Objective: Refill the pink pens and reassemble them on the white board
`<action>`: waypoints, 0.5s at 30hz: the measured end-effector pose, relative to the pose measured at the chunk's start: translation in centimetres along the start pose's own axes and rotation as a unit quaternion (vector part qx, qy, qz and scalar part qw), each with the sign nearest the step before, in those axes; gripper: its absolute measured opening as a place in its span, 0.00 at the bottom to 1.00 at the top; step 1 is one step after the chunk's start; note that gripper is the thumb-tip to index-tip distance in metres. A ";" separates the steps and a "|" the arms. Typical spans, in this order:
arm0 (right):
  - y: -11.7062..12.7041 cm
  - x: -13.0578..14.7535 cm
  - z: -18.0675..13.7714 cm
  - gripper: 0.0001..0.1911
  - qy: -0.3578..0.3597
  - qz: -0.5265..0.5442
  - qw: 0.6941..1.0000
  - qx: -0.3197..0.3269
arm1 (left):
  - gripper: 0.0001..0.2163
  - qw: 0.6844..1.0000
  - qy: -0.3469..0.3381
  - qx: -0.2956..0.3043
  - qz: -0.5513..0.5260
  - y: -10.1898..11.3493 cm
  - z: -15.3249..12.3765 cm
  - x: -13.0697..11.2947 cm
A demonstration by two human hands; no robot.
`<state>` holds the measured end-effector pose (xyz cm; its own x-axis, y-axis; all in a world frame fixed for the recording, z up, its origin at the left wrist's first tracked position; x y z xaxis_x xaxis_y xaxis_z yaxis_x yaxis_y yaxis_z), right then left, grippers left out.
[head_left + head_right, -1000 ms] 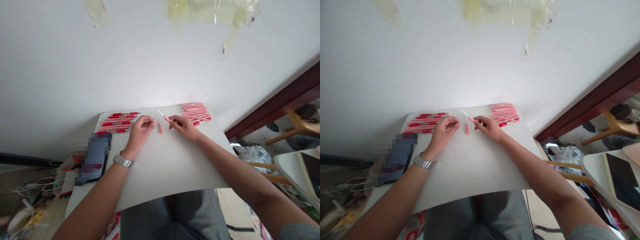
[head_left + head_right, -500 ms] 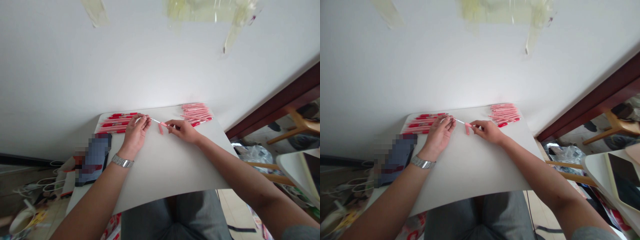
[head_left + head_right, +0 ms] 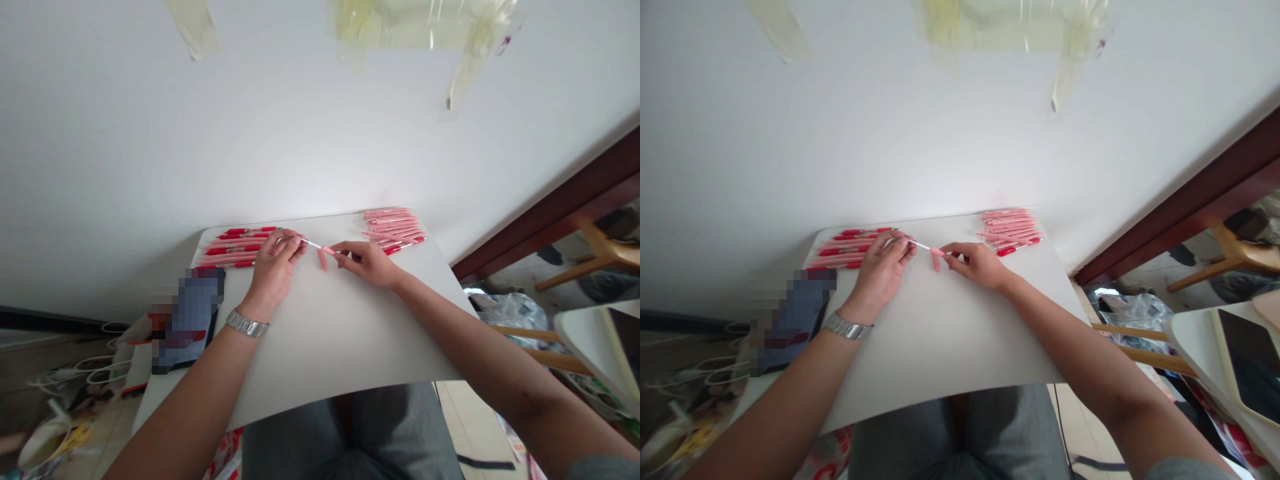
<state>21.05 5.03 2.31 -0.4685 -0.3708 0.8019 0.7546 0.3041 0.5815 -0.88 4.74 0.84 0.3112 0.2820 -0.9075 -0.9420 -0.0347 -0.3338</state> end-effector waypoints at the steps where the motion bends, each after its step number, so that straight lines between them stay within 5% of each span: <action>1: 0.0 0.0 0.0 0.17 0.002 0.001 1.000 -0.002 | 0.12 1.000 -0.004 0.004 0.006 -0.1 -0.1 -0.1; 15: 0.0 -0.3 0.1 0.17 -0.001 0.018 1.000 0.000 | 0.19 0.997 -0.038 0.036 0.061 -0.6 -0.5 -0.5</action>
<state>21.10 5.23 2.06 -0.4423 -0.3579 0.8223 0.7709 0.3170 0.5526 -0.39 4.12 1.38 0.1863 0.3528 -0.9170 -0.9797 -0.0042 -0.2006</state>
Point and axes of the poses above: each hand's wrist, its own z-axis towards the middle knuckle, its own y-axis out of the back of the hand, x = y × z, the point moved 5 cm from there along z, towards the middle knuckle, and after that the axes turned 7 degrees about -y, right-handed, at the moved point
